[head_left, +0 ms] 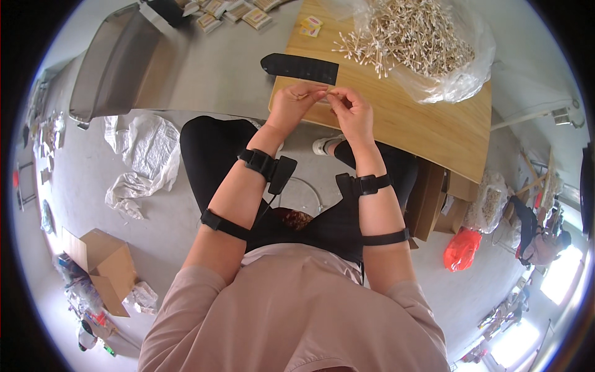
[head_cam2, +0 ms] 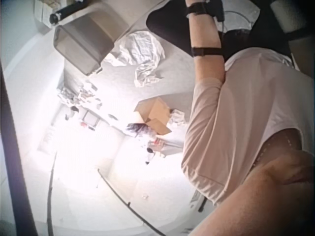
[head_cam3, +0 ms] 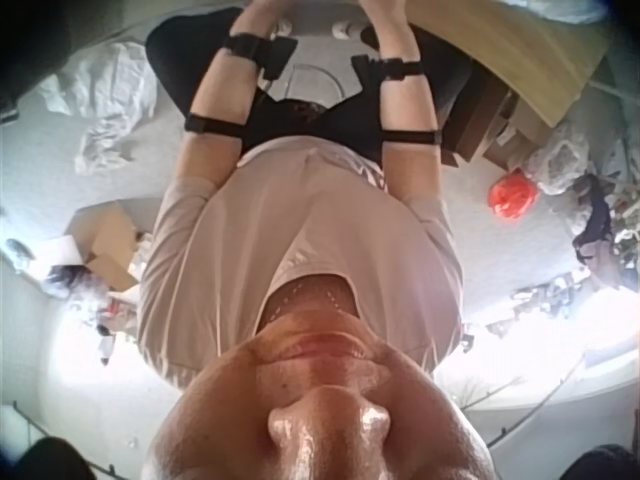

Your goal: The person is seen picking up Q-tips and organizing them into a container/packaging.

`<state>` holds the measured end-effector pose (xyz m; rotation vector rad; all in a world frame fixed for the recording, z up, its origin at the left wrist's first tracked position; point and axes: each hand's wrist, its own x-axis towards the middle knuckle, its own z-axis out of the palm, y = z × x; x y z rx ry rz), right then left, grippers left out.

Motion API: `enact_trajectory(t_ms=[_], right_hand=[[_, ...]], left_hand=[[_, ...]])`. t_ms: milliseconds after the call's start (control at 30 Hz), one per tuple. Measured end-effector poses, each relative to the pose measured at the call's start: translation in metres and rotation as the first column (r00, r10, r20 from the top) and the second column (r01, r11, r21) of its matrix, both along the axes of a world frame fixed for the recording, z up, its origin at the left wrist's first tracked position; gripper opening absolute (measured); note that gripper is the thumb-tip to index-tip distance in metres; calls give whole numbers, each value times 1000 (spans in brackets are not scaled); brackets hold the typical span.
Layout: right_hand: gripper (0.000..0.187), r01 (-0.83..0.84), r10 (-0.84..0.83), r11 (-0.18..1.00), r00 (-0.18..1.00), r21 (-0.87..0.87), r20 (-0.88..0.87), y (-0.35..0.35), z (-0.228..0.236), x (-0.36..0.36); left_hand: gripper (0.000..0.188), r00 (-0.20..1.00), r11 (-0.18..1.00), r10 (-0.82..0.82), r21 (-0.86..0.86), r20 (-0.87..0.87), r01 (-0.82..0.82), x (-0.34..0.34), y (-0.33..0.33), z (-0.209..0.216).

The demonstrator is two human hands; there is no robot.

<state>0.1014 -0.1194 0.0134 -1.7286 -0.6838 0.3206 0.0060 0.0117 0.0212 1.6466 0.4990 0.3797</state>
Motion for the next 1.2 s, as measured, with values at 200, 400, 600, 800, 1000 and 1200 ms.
enact_trajectory(t_ms=[200, 400, 600, 800, 1000, 1200], right_hand=[[7, -14, 14, 1000, 1000, -13, -24, 1, -7, 5], [5, 15, -10, 999, 987, 32, -158, 3, -2, 1], [7, -52, 53, 998, 998, 41, -19, 1, -2, 10], [6, 24, -24, 999, 999, 22, -26, 4, -5, 10], [7, 14, -13, 1000, 998, 14, -67, 2, -6, 13], [7, -23, 26, 1000, 980, 17, -196, 2, -2, 16]], left_hand=[[18, 986, 999, -29, -19, 162, 33, 4, 2, -9], [18, 996, 987, -31, -155, 78, 43, 3, 4, -9], [18, 997, 995, -73, -64, 19, 74, 7, 11, 6], [18, 995, 994, -100, 31, -20, 101, 12, 15, 0], [18, 996, 996, -22, -84, -92, 14, 8, 17, -6], [18, 998, 996, -38, -81, -57, 34, 9, 20, 0]])
